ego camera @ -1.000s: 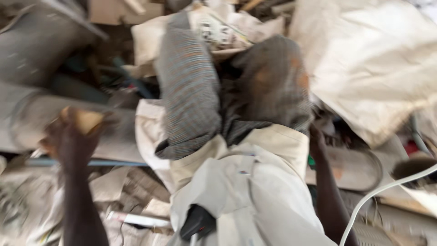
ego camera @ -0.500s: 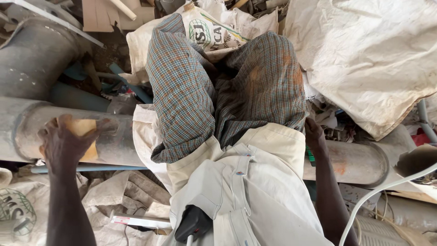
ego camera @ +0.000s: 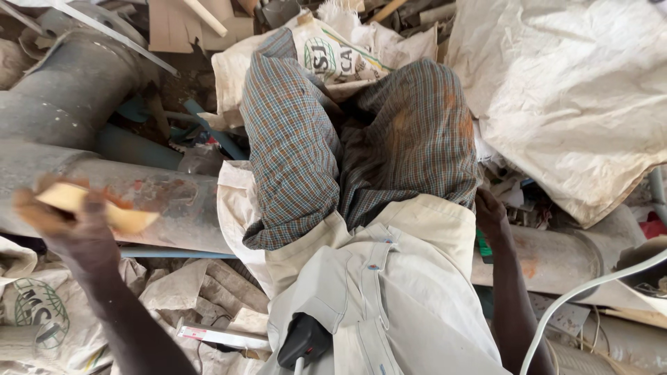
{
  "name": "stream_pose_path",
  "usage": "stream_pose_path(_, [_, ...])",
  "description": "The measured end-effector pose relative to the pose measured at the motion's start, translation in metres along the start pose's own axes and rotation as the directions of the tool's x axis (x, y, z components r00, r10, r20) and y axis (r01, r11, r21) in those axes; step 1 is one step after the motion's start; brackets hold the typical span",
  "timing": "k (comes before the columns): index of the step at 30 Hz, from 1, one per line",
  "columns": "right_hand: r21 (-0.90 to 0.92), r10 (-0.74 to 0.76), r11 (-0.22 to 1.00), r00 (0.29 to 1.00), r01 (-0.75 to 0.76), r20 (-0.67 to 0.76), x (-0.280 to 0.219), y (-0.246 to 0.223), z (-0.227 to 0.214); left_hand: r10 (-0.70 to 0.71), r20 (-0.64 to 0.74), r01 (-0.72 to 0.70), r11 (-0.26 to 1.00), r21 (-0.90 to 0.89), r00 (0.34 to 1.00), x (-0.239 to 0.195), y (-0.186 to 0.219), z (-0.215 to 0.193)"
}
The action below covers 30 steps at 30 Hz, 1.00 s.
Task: The person sits among debris and uses a knife to carve and shape a small piece of orange-stained wood held in the left hand. They repeatedly scrape and pare the surface, turning the piece to work different edges and faces.
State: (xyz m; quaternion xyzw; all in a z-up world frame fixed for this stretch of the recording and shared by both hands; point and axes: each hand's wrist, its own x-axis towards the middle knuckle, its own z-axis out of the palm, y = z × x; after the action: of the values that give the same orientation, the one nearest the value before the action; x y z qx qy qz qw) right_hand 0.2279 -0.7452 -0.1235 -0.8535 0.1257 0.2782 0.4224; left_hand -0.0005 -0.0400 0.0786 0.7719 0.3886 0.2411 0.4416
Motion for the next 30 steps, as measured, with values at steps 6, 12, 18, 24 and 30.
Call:
stream_pose_path(6, [0.288, 0.03, 0.957, 0.999, -0.021, -0.026, 0.003, -0.099, -0.005, -0.078, 0.063, 0.088, 0.385, -0.919, 0.995, 0.036, 0.072, 0.125])
stream_pose_path(12, [0.576, -0.254, 0.769, 0.959, 0.278, -0.123, -0.033, -0.254, -0.016, 0.176, 0.344, 0.375, -0.193, -0.907, 0.922, 0.059, 0.148, 0.308])
stream_pose_path(18, [0.371, -0.254, 0.898, 0.967, 0.237, -0.004, -0.057, -0.319, 0.036, 0.324, 0.437, 0.516, -0.219, -0.828, 0.839, 0.037, 0.158, 0.377])
stream_pose_path(24, [0.145, -0.319, 0.944, 0.934, 0.297, 0.16, -0.063, -0.327, 0.073, 0.259, 0.614, 0.666, -0.256, -0.701, 0.746, 0.011, 0.12, 0.403])
stream_pose_path(30, [0.004, -0.314, 0.949, 0.94, 0.316, 0.132, -0.055, -0.347, 0.084, 0.086, 0.719, 0.724, -0.044, -0.689, 0.689, 0.008, 0.119, 0.413])
